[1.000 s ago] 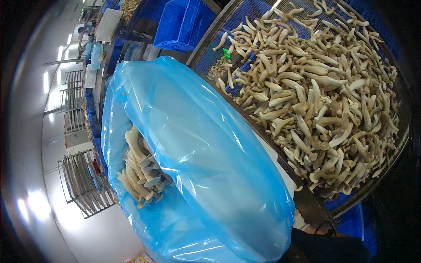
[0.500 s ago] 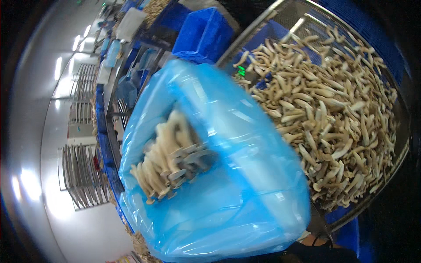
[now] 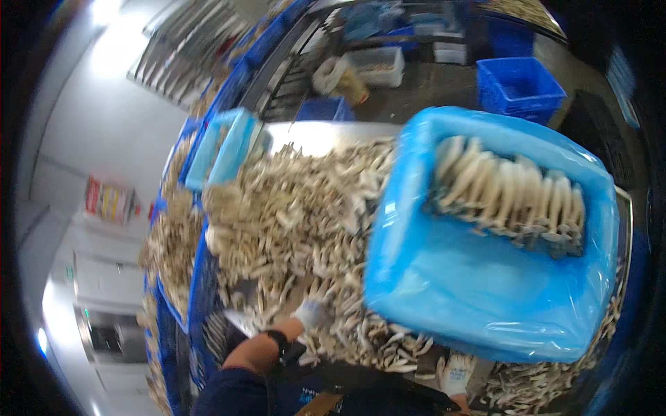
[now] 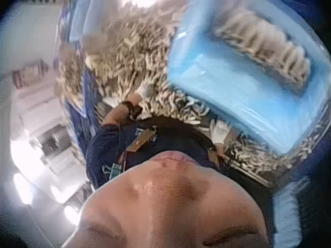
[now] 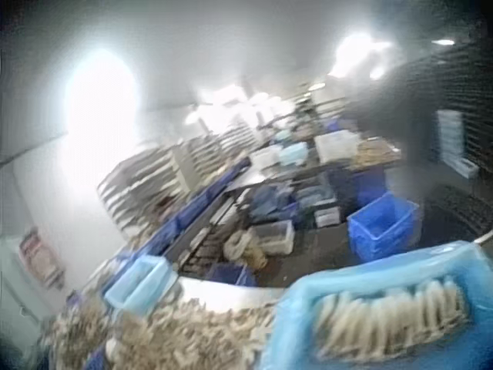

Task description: Inspecting and sorting a large quantity of mushrooms on an industrial processing table.

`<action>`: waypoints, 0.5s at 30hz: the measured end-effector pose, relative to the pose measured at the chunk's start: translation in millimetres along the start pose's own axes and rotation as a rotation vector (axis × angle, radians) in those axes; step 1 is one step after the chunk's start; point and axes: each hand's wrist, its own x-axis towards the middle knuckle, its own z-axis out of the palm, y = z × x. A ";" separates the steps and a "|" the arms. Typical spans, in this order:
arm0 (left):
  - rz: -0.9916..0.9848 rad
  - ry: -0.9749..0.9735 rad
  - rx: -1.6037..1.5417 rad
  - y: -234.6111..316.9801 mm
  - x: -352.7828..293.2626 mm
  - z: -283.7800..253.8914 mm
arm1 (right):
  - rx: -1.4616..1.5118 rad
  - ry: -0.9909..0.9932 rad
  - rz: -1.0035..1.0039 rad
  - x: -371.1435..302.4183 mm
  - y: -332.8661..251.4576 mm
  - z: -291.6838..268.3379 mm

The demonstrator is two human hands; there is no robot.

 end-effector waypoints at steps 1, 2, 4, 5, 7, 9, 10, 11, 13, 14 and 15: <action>0.021 0.074 0.065 11.8 -7.1 -8.8 | -0.131 0.133 -0.016 7.6 8.1 20.7; 0.025 0.080 0.180 28.0 -5.2 -19.8 | -0.202 0.682 -0.268 4.7 30.1 48.4; -0.020 0.057 0.116 17.7 -23.2 -33.1 | -0.201 0.439 -0.159 15.4 3.1 30.7; -0.039 -0.001 0.144 14.7 -31.7 -37.2 | -0.175 0.200 0.016 16.0 -16.0 16.4; -0.020 0.058 0.051 7.7 -35.2 -30.6 | -0.171 0.321 -0.020 20.8 -16.0 24.0; 0.077 0.024 0.041 30.6 -15.7 -33.9 | -0.419 0.768 -0.130 45.8 72.2 89.1; 0.061 0.005 0.033 25.4 -24.0 -38.9 | -0.338 0.738 -0.048 46.9 51.1 89.9; 0.067 -0.011 0.023 24.3 -29.4 -45.3 | -0.689 0.632 -0.152 40.7 55.1 90.0; 0.050 0.024 0.101 3.2 -25.3 -29.0 | -0.477 0.409 -0.024 36.3 0.7 69.0; 0.040 0.037 0.074 -7.2 -25.6 -18.9 | -0.312 0.389 0.080 40.7 -25.7 59.0; 0.060 0.048 0.044 -1.0 -29.9 -28.2 | -0.151 0.377 0.214 39.9 -35.6 47.7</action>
